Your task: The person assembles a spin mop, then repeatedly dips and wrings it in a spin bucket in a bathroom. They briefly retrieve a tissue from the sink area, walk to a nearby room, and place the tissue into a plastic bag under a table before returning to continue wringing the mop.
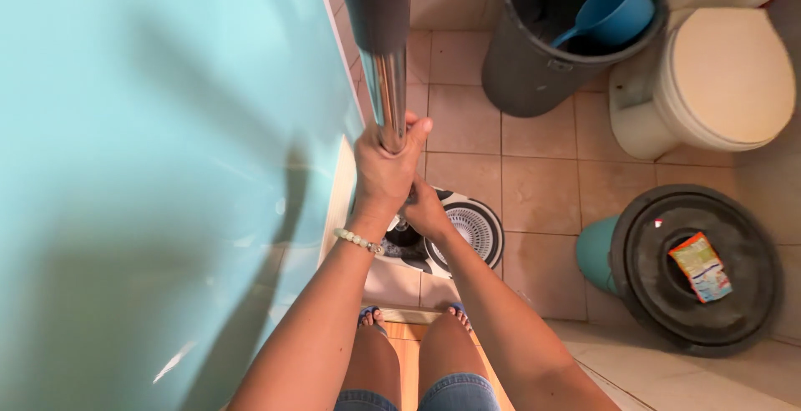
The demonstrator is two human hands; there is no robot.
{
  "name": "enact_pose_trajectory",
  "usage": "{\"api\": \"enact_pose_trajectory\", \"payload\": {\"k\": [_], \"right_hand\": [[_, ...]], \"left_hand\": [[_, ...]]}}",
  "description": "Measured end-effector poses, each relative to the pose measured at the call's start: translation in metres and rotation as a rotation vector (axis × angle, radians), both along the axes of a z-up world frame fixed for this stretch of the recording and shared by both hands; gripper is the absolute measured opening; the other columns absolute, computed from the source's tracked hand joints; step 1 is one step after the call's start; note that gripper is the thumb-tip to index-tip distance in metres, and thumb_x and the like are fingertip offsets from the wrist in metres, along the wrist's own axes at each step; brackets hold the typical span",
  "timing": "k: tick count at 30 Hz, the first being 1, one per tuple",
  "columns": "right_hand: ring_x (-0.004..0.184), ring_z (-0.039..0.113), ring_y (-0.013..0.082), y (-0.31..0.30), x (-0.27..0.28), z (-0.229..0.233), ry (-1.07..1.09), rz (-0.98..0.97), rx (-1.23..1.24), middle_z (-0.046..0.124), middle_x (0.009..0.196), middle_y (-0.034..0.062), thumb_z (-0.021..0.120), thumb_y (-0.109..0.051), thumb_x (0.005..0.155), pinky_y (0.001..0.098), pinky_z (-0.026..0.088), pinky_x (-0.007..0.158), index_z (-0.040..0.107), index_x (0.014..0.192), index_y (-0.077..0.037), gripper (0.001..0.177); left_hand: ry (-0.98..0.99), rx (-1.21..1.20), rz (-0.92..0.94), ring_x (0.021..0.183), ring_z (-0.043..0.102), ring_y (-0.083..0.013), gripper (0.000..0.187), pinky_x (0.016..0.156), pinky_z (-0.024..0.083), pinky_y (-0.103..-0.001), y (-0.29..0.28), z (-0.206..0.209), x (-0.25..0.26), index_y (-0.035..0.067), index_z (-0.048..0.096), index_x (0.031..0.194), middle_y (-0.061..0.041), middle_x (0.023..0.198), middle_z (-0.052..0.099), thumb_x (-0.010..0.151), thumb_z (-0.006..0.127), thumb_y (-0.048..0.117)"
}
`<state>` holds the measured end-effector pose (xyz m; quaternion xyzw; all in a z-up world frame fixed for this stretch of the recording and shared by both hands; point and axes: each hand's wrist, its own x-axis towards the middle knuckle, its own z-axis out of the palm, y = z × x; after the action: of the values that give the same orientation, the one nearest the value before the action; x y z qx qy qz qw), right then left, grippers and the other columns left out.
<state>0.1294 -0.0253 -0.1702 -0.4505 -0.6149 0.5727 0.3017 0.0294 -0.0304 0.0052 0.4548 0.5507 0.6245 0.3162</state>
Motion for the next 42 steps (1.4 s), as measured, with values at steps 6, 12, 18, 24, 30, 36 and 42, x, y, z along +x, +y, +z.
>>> {"api": "enact_pose_trajectory", "payload": {"k": [6,12,18,24,30,36,42], "right_hand": [[0.114,0.068,0.0327,-0.008,-0.011,0.044,-0.119,-0.206,0.137,0.069,0.121,0.0232,0.077,-0.019,0.087,0.0395,0.052,0.098,0.057,0.128,0.004,0.051],[0.121,0.064,0.0265,-0.029,-0.019,-0.094,-0.608,0.202,-0.230,0.069,0.130,0.0148,0.078,-0.034,0.084,0.0355,0.048,0.102,0.065,0.131,-0.009,0.054],[0.140,0.031,0.0322,-0.026,-0.029,-0.228,-0.702,0.514,-0.032,0.036,0.154,0.0130,0.061,-0.048,0.101,0.0567,0.026,0.110,0.045,0.150,-0.016,0.061],[0.157,0.015,0.0379,-0.064,-0.002,-0.298,-1.260,0.956,-0.107,0.022,0.169,0.0120,0.076,-0.050,0.086,0.0644,0.029,0.117,0.041,0.157,-0.020,0.084],[0.145,0.032,0.0420,-0.054,0.004,-0.207,-0.564,-0.086,-0.039,0.028,0.157,0.0275,0.083,-0.043,0.080,0.0450,0.033,0.117,0.026,0.152,0.005,0.103],[0.120,0.065,0.0327,-0.017,0.000,0.009,-0.020,-0.138,0.138,0.067,0.126,0.0213,0.068,-0.028,0.092,0.0408,0.051,0.100,0.053,0.135,-0.003,0.052],[0.097,0.068,0.0235,-0.018,-0.003,0.173,0.209,-0.251,0.243,0.071,0.104,0.0157,0.070,-0.017,0.090,0.0365,0.056,0.084,0.061,0.111,-0.001,0.028]], "left_hand": [[-0.047,-0.125,-0.009,0.067,0.059,-0.0089,0.023,0.062,0.052,-0.028,0.006,0.018,0.006,0.003,0.066,0.093,-0.001,0.073,0.065,0.089,0.080,0.020],[0.101,0.022,0.017,0.074,0.065,-0.0121,0.029,0.069,0.056,-0.030,0.038,-0.004,0.015,0.002,0.065,0.103,-0.004,0.085,0.070,0.089,0.083,0.020],[0.218,0.191,0.004,0.085,0.073,-0.0096,0.037,0.082,0.061,-0.027,0.045,-0.031,0.012,0.003,0.060,0.123,-0.004,0.096,0.074,0.099,0.082,0.021],[0.015,0.178,0.110,0.089,0.066,-0.0090,0.032,0.082,0.059,-0.028,0.034,-0.048,-0.001,0.000,0.063,0.119,-0.003,0.102,0.072,0.098,0.082,0.016],[0.102,0.069,0.136,0.069,0.055,-0.0090,0.025,0.065,0.051,-0.027,0.030,-0.051,0.003,-0.001,0.063,0.101,0.000,0.078,0.062,0.095,0.082,0.014],[0.043,-0.115,0.059,0.071,0.065,-0.0076,0.026,0.067,0.055,-0.026,-0.007,-0.008,0.029,-0.001,0.066,0.089,-0.004,0.077,0.071,0.088,0.083,0.020],[0.025,-0.042,-0.053,0.064,0.059,-0.0097,0.032,0.062,0.051,-0.028,-0.020,0.102,0.042,0.001,0.066,0.084,-0.002,0.070,0.066,0.091,0.081,0.028]]}}
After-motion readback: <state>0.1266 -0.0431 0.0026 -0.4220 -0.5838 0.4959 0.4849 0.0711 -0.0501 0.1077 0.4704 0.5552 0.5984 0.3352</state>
